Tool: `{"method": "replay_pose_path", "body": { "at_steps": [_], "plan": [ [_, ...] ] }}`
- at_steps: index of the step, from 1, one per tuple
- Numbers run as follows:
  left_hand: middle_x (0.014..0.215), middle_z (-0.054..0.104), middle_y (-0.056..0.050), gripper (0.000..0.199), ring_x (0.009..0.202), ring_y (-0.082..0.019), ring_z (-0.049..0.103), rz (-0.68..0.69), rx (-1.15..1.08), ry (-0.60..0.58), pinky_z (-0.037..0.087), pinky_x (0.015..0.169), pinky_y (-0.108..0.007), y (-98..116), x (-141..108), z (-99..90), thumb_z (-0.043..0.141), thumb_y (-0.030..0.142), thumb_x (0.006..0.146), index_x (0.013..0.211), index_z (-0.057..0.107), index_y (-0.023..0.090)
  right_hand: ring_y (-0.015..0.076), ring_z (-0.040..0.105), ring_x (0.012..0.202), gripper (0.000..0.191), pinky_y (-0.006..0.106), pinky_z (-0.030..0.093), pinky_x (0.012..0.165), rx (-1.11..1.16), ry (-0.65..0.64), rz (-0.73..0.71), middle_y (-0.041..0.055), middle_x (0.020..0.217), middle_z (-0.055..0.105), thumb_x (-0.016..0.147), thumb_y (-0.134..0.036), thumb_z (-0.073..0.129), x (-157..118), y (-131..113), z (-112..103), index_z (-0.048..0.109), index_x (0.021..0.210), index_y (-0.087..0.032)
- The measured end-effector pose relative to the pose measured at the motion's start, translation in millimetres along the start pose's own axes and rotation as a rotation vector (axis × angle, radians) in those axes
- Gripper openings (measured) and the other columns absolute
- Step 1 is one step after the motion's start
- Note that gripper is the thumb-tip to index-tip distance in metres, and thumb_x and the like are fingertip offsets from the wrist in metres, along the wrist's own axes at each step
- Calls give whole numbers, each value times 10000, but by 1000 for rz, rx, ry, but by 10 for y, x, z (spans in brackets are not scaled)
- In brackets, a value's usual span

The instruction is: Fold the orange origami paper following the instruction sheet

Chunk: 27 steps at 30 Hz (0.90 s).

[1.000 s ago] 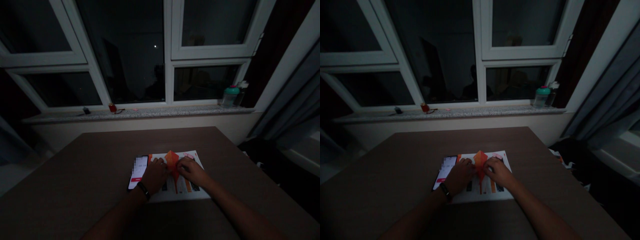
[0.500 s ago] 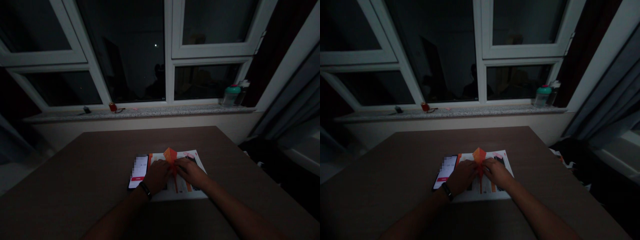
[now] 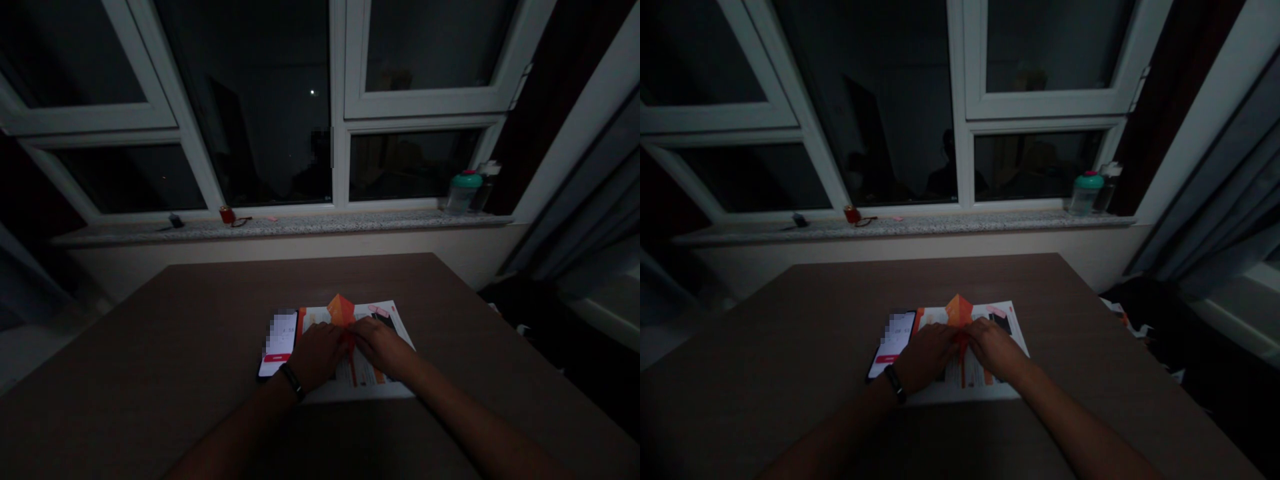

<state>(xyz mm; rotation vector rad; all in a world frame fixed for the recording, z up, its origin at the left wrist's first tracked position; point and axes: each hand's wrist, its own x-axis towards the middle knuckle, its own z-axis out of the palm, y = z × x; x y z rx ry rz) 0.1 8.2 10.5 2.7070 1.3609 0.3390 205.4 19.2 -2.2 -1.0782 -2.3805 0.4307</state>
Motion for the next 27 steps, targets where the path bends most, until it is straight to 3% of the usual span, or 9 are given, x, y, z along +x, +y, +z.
{"method": "replay_pose_path", "body": {
  "at_steps": [6,11,20,27],
  "plan": [
    [969,657,-57,279,928,-221,582,-51,19,18,418,824,-358,2,44,42,394,282,1024,982,650,177,203,616,982,278,307,462,896,30,35,61,93,1050,687,957,-162,454,32,22,59,690,1101,-191],
    [994,642,-69,249,929,-224,577,-80,23,21,414,798,-350,6,64,41,441,307,995,982,656,182,220,616,965,210,327,467,876,9,94,132,84,983,700,920,-185,536,71,33,137,706,1043,-180],
    [1023,632,-61,166,975,-231,567,-51,-13,32,413,817,-359,-2,14,2,539,299,936,1010,646,197,232,578,1060,230,354,443,956,64,72,54,79,1090,680,856,-144,598,14,56,115,682,1065,-191],
    [1015,628,-47,148,965,-219,566,-39,-50,55,421,821,-356,-8,5,-1,518,271,946,996,636,198,234,579,1027,153,369,452,932,84,103,63,89,1034,669,894,-200,564,11,-4,106,659,1013,-183]
  ]
}}
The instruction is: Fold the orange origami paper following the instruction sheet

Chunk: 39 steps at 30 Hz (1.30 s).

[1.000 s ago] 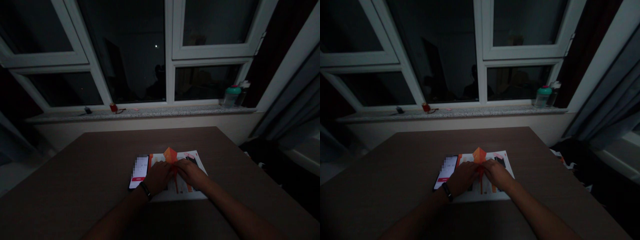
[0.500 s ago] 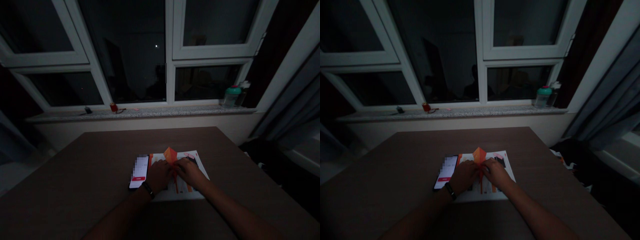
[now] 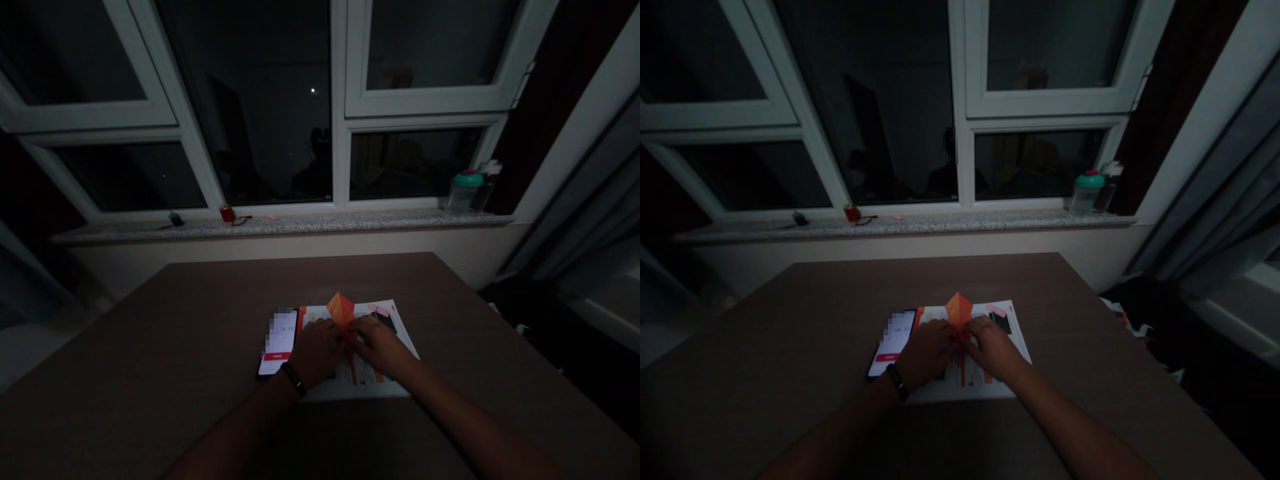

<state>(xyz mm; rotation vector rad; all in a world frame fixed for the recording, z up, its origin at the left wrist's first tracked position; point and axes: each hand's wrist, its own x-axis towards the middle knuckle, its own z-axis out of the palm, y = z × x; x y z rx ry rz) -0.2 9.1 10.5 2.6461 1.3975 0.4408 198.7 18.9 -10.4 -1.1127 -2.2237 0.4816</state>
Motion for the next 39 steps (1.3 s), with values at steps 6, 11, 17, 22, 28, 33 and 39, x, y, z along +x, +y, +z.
{"method": "replay_pose_path", "body": {
  "at_steps": [6,11,17,22,28,33,39],
  "plan": [
    [1054,625,-63,167,991,-221,562,25,-1,-29,438,866,-356,-3,-8,-8,493,265,955,1043,614,191,237,552,1041,267,363,445,931,39,22,16,87,1037,638,759,-88,607,-3,-52,9,637,1009,-176],
    [1131,618,-78,275,1065,-240,555,42,-19,-41,438,940,-371,-17,-42,-13,602,196,834,1108,588,188,246,522,1049,328,378,428,940,-6,29,39,85,1044,603,699,-64,603,-5,-32,84,618,1006,-179],
    [1135,629,-91,274,1075,-243,574,17,-38,-73,453,952,-375,-30,-47,23,588,182,817,1091,589,184,253,499,1040,322,377,428,919,-41,19,83,81,1051,569,695,-97,605,-12,-51,125,582,1002,-192],
    [1155,622,-99,276,1092,-250,574,17,-28,-80,453,965,-384,-30,-52,17,585,204,824,1099,583,182,248,493,1037,332,370,423,913,-26,19,97,76,1050,559,690,-85,602,-9,-80,129,568,1001,-196],
    [1188,607,-90,307,1110,-249,565,38,-33,-91,450,977,-386,-45,-71,27,575,202,821,1128,561,195,244,480,1008,275,380,413,909,-56,44,123,69,1027,552,723,-106,602,4,-83,194,568,980,-197],
    [1194,612,-91,332,1125,-250,564,37,-33,-90,442,998,-390,-21,-77,25,560,188,820,1152,555,189,245,482,1002,268,385,414,912,-70,42,128,71,1019,555,722,-110,598,8,-52,222,573,975,-194],
    [1235,590,-92,351,1148,-254,546,29,-24,-93,429,1015,-397,24,-94,-4,572,206,832,1181,537,187,256,483,1079,406,391,419,953,-48,-10,89,86,1105,553,700,-122,637,1,-6,174,579,1096,-193]
  ]
}}
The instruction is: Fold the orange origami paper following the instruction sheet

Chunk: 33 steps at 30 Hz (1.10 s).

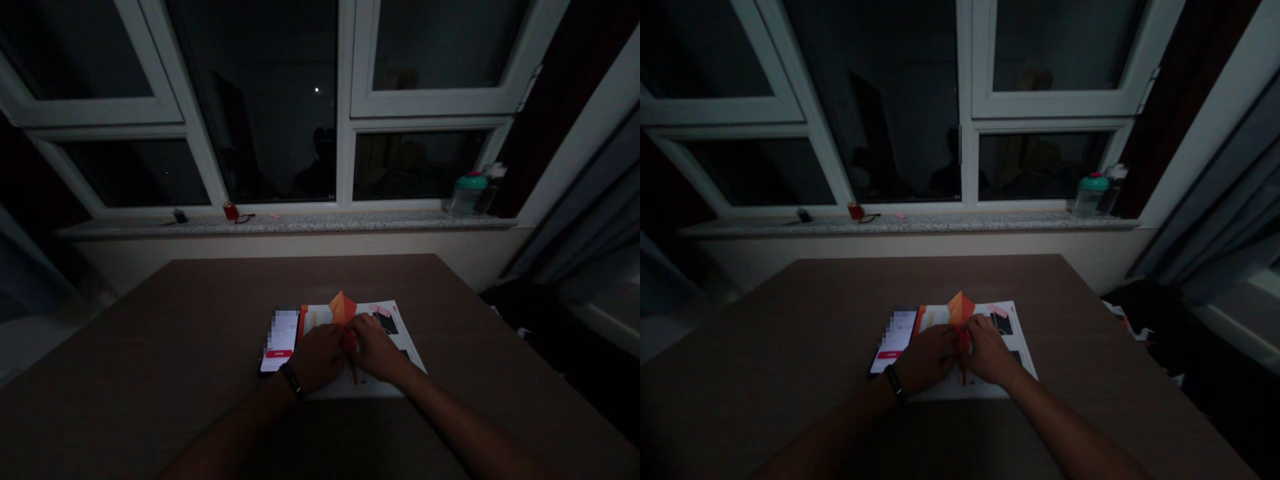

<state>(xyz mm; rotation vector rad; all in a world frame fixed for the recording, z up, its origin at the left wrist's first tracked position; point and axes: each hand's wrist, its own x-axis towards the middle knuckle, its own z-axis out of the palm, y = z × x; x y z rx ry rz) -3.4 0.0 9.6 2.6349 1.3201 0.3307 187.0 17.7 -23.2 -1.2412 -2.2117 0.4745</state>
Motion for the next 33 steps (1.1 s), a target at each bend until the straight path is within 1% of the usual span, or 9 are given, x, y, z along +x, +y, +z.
{"method": "replay_pose_path", "body": {
  "at_steps": [5,9,13,19,21,25,28,31,33],
  "plan": [
    [1201,598,-93,265,1118,-242,550,20,23,25,429,997,-390,-9,4,17,509,201,907,1168,542,166,256,487,1102,440,385,425,974,23,-20,-19,85,1128,553,689,-141,672,-9,22,-37,583,1116,-198],
    [1115,619,-75,185,1041,-225,571,-8,8,37,448,928,-369,0,29,20,440,238,974,1081,579,179,259,492,1094,442,394,424,980,13,-28,-51,97,1134,556,714,-170,683,-15,1,-80,588,1145,-182],
    [1109,616,-80,187,1040,-237,565,-40,0,44,446,902,-369,25,36,8,508,254,938,1091,589,184,263,488,1107,475,397,421,989,11,-63,-82,106,1160,553,731,-202,704,-27,-40,-143,583,1189,-175],
    [1121,600,-71,238,1048,-246,543,-36,7,64,432,904,-367,22,17,5,603,274,866,1092,586,199,268,475,1163,605,402,399,1037,38,-121,-108,109,1234,541,720,-241,750,-58,-43,-230,539,1283,-175],
    [1122,598,-77,242,1050,-251,542,-27,13,60,432,904,-374,19,14,2,598,295,875,1094,585,193,261,471,1189,564,400,390,1053,59,-135,-130,106,1253,543,769,-239,719,-62,-11,-241,529,1298,-183],
    [1140,598,-80,259,1077,-257,539,-16,15,48,426,935,-390,23,9,-11,598,312,882,1110,583,190,239,472,1224,383,401,387,1070,77,-126,-131,113,1285,543,904,-206,559,-57,66,-214,550,1287,-190],
    [1174,594,-76,273,1096,-250,542,17,-6,35,425,953,-382,24,-1,-24,605,290,878,1130,573,190,243,476,1230,367,403,386,1079,61,-115,-126,121,1300,538,911,-200,539,-55,96,-183,576,1275,-184],
    [1188,594,-63,221,1096,-233,549,55,-23,12,433,945,-363,17,-9,-32,573,247,903,1118,580,198,241,480,1228,381,394,389,1083,46,-107,-128,122,1295,541,901,-176,534,-59,99,-170,588,1278,-180],
    [1174,599,-67,184,1089,-230,549,57,-5,7,434,944,-366,6,-1,-30,533,224,929,1100,595,196,234,485,1219,371,378,394,1078,38,-96,-133,122,1280,549,909,-161,515,-58,96,-170,601,1269,-172]
  ]
}}
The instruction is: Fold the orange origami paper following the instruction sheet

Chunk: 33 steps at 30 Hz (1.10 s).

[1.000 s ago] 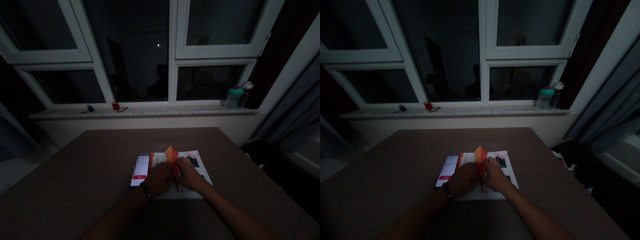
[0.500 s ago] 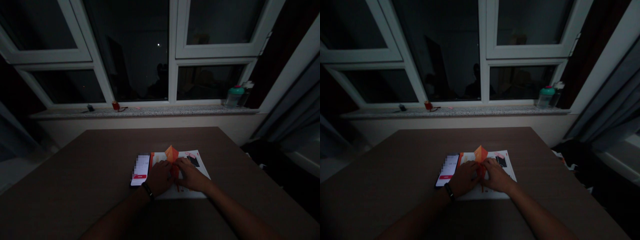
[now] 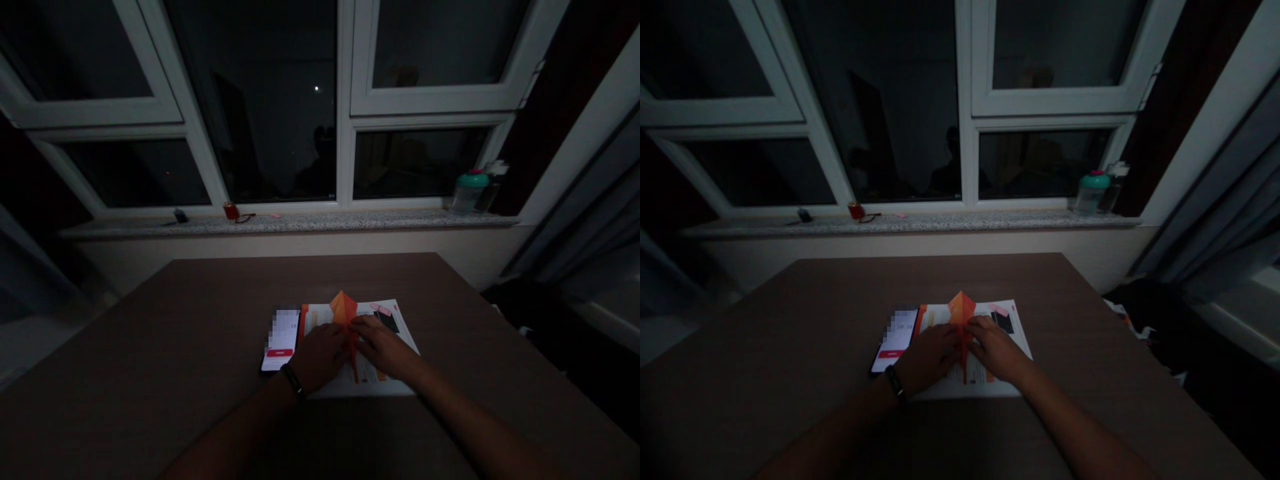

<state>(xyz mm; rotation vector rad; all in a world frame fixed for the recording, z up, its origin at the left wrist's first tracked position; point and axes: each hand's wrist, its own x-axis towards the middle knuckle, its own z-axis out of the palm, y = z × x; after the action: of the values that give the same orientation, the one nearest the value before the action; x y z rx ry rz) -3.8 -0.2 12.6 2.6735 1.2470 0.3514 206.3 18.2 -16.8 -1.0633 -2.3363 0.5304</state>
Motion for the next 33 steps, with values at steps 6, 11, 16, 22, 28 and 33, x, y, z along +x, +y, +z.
{"method": "replay_pose_path", "body": {
  "at_steps": [6,11,16,22,28,33],
  "plan": [
    [1015,615,-65,179,977,-211,551,-23,35,18,447,868,-339,-47,79,43,474,205,971,918,642,169,227,517,1152,326,356,422,1035,-36,14,-5,114,1217,586,939,-156,481,29,-10,3,641,1222,-171],
    [995,606,-52,85,956,-206,551,-86,-4,46,445,826,-320,-58,105,57,564,210,917,895,639,175,234,525,1128,313,371,434,1010,-46,29,6,107,1185,599,941,-170,493,53,-26,12,662,1203,-198],
    [1000,607,-51,43,962,-217,551,-65,-27,56,435,816,-329,-43,80,17,644,229,850,875,639,195,239,523,1133,333,382,430,1012,-49,34,17,109,1183,602,907,-140,515,51,-32,10,665,1198,-200],
    [1050,582,-45,209,981,-229,538,-36,4,42,428,830,-342,-56,43,10,690,335,816,959,612,204,247,512,1155,364,385,422,1026,-51,27,16,119,1209,585,860,-164,592,28,-31,15,639,1220,-177],
    [1075,563,-50,283,996,-242,525,-3,18,38,428,836,-348,-47,23,1,686,357,802,1021,591,204,245,509,1164,376,387,416,1039,-78,21,-11,122,1235,577,876,-186,587,3,-73,-12,610,1251,-163],
    [1083,560,-55,366,994,-253,519,25,23,36,429,858,-376,-27,0,-13,703,418,787,1052,584,195,249,500,1187,389,386,416,1043,-113,6,-24,126,1271,567,905,-200,553,-24,-61,-12,584,1292,-167]
  ]
}}
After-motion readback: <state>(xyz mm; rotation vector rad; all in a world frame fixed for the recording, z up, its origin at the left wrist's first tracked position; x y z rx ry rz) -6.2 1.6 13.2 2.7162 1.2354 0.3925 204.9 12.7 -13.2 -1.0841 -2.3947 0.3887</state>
